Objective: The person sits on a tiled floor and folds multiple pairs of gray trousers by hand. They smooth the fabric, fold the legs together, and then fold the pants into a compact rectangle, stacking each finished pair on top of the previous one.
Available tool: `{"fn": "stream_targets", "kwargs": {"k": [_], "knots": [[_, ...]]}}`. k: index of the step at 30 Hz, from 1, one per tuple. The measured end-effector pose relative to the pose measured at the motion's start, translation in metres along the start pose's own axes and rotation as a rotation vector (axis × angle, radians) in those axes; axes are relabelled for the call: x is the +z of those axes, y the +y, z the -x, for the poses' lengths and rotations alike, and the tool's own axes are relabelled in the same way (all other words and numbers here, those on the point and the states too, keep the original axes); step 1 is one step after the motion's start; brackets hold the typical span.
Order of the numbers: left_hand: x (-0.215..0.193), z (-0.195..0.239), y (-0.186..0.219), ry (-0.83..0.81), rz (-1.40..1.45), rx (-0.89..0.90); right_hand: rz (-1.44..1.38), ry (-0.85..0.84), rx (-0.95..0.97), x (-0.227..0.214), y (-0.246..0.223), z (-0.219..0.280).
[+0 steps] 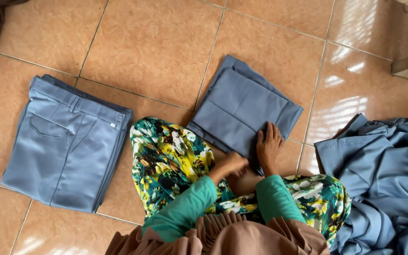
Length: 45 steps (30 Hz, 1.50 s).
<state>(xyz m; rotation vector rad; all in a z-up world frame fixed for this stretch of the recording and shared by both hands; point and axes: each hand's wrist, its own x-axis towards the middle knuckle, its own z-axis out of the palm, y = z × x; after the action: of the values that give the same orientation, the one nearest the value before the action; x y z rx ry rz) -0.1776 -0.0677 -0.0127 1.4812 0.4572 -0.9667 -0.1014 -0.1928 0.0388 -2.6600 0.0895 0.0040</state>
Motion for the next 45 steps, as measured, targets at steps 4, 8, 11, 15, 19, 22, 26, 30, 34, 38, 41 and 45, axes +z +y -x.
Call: {"fn": "stream_targets", "kwargs": {"k": [4, 8, 11, 15, 19, 22, 26, 30, 34, 38, 41, 45], "knots": [[-0.117, 0.025, 0.066, 0.814, -0.599, 0.195, 0.026, -0.031, -0.021, 0.006, -0.002, 0.003], [-0.169, 0.028, 0.088, 1.16, -0.765, 0.183, 0.072, -0.041, -0.014, -0.004, -0.014, 0.012], [-0.184, -0.017, 0.07, 1.188, -0.696, 0.164, 0.133, -0.017, -0.021, -0.012, -0.024, 0.022], [-0.202, -0.032, 0.054, 1.046, -0.454, 0.176, 0.208, -0.017, -0.044, -0.01, -0.027, 0.038], [-0.179, 0.053, 0.078, 1.095, -0.445, 0.303, 0.213, -0.059, -0.048, -0.005, -0.014, 0.044], [-0.183, 0.059, 0.065, 0.998, -0.379, 0.233, 0.19, -0.106, -0.073, -0.006, -0.01, 0.039], [-0.188, 0.04, 0.064, 0.91, -0.411, 0.045, 0.203, -0.163, -0.055, -0.012, -0.007, 0.033], [-0.204, -0.022, 0.026, 0.808, -0.423, -0.001, 0.19, -0.232, -0.115, -0.041, -0.027, 0.054], [-0.198, 0.052, 0.056, 0.643, -0.189, 0.065, 0.175, -0.326, -0.166, -0.045, -0.032, 0.075], [-0.151, 0.111, 0.089, 0.308, 0.657, 0.157, 0.229, -0.357, -0.234, -0.045, -0.029, 0.072], [-0.124, 0.123, 0.087, 0.185, 1.156, 0.317, 0.178, -0.325, -0.261, -0.044, -0.023, 0.068], [-0.093, 0.154, 0.089, 0.383, 1.422, 0.637, 0.032, -0.35, -0.347, -0.032, -0.018, 0.069]]}}
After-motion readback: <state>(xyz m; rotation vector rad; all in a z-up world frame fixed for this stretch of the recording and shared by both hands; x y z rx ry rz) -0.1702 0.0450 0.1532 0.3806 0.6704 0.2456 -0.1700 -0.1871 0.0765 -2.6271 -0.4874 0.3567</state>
